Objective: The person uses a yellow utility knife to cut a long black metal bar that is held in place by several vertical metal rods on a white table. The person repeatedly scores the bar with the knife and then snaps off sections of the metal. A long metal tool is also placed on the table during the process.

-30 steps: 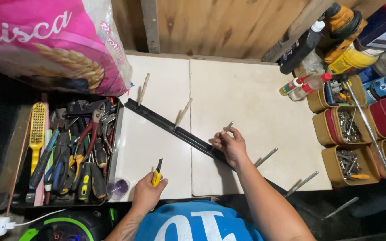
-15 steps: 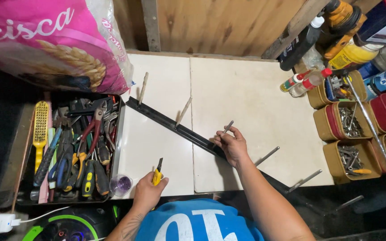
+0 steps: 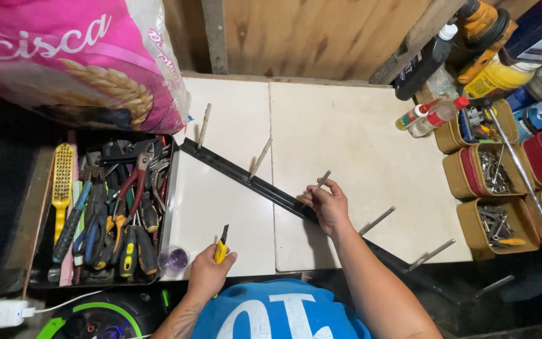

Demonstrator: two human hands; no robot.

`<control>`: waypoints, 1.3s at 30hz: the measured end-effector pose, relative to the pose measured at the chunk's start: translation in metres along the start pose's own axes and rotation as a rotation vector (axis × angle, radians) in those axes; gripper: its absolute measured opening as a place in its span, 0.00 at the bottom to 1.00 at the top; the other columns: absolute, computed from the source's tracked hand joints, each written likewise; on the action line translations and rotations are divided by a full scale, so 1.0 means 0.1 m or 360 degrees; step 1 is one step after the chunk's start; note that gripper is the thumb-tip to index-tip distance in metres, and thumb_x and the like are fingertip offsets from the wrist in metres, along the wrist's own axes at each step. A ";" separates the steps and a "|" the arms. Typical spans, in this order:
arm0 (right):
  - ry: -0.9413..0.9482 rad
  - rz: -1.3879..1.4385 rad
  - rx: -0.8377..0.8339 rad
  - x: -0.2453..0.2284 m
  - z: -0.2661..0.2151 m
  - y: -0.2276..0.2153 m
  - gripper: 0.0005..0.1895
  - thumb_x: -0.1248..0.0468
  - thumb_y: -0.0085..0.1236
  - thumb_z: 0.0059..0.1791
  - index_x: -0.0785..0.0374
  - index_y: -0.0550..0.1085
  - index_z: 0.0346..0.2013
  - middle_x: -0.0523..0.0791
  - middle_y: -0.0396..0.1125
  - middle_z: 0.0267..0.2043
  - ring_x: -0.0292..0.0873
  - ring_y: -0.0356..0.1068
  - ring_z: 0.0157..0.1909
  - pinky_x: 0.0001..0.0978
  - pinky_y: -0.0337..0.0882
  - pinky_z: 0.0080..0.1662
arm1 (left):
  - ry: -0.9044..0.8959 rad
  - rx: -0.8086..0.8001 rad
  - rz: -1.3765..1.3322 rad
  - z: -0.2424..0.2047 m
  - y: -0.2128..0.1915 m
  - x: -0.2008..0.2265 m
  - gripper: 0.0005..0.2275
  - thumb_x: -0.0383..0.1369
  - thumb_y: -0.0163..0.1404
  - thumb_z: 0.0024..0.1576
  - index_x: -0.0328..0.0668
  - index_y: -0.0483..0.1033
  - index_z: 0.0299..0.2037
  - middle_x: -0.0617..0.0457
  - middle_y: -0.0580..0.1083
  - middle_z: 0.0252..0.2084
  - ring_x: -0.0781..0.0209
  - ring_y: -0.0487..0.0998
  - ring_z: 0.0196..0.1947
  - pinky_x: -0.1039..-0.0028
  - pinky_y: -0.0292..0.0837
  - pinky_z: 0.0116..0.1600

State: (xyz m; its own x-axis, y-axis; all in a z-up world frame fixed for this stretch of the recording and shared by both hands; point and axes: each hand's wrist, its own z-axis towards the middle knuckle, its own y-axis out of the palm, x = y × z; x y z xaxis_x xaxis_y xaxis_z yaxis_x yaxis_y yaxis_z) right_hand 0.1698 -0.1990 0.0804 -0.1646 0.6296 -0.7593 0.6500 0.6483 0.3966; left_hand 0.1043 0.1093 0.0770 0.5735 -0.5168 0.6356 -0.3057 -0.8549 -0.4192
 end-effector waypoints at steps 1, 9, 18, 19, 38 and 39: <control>-0.0001 0.0001 0.0000 0.03 0.04 -0.03 0.13 0.80 0.57 0.47 0.64 0.66 0.38 0.56 0.65 0.30 0.47 0.63 0.28 0.36 0.73 0.34 | 0.0001 0.0000 0.0000 0.03 0.01 -0.03 0.16 0.44 0.57 0.52 0.45 0.82 0.44 0.57 0.84 0.46 0.61 0.82 0.47 0.70 0.75 0.55; -0.0073 0.0015 -0.0032 0.12 0.13 -0.10 0.14 0.79 0.59 0.46 0.67 0.66 0.43 0.59 0.67 0.34 0.48 0.62 0.29 0.32 0.68 0.30 | 0.0006 0.0004 0.0006 0.09 0.00 -0.04 0.16 0.45 0.58 0.52 0.45 0.82 0.45 0.56 0.84 0.46 0.61 0.82 0.47 0.70 0.75 0.55; -0.0025 -0.0011 -0.0078 0.10 0.05 -0.13 0.08 0.67 0.59 0.52 0.66 0.70 0.41 0.54 0.66 0.37 0.49 0.66 0.32 0.35 0.74 0.38 | 0.0030 0.0002 0.0012 0.10 0.02 -0.04 0.16 0.44 0.57 0.52 0.45 0.82 0.45 0.57 0.84 0.46 0.62 0.82 0.47 0.71 0.75 0.55; -0.0028 -0.0008 -0.0078 0.09 0.04 -0.11 0.08 0.67 0.59 0.52 0.66 0.70 0.41 0.54 0.66 0.37 0.49 0.66 0.32 0.35 0.74 0.38 | 0.0034 0.0001 0.0013 0.08 0.02 -0.01 0.16 0.44 0.57 0.52 0.45 0.82 0.45 0.57 0.84 0.46 0.62 0.82 0.47 0.71 0.75 0.55; -0.0074 -0.1019 0.0034 -0.21 -0.22 0.04 0.12 0.57 0.59 0.50 0.61 0.76 0.42 0.45 0.77 0.42 0.40 0.75 0.34 0.29 0.77 0.40 | 0.0008 -0.0052 0.0029 -0.08 0.11 0.17 0.17 0.45 0.57 0.53 0.45 0.82 0.45 0.57 0.83 0.45 0.62 0.82 0.45 0.71 0.75 0.54; -0.0118 -0.1291 0.0064 -0.25 -0.24 0.09 0.10 0.57 0.56 0.51 0.57 0.77 0.40 0.45 0.78 0.41 0.41 0.81 0.39 0.27 0.76 0.44 | 0.0025 -0.0052 0.0026 -0.09 0.13 0.20 0.16 0.45 0.56 0.53 0.44 0.82 0.45 0.57 0.83 0.45 0.63 0.82 0.45 0.71 0.75 0.54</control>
State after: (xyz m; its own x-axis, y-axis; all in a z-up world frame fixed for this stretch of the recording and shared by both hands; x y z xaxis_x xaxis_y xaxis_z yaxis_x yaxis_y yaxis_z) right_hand 0.1616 -0.1985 0.1150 -0.5467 -0.0604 -0.8351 0.3758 0.8736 -0.3092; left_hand 0.1043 0.0872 0.0899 0.5564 -0.5311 0.6390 -0.3400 -0.8472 -0.4082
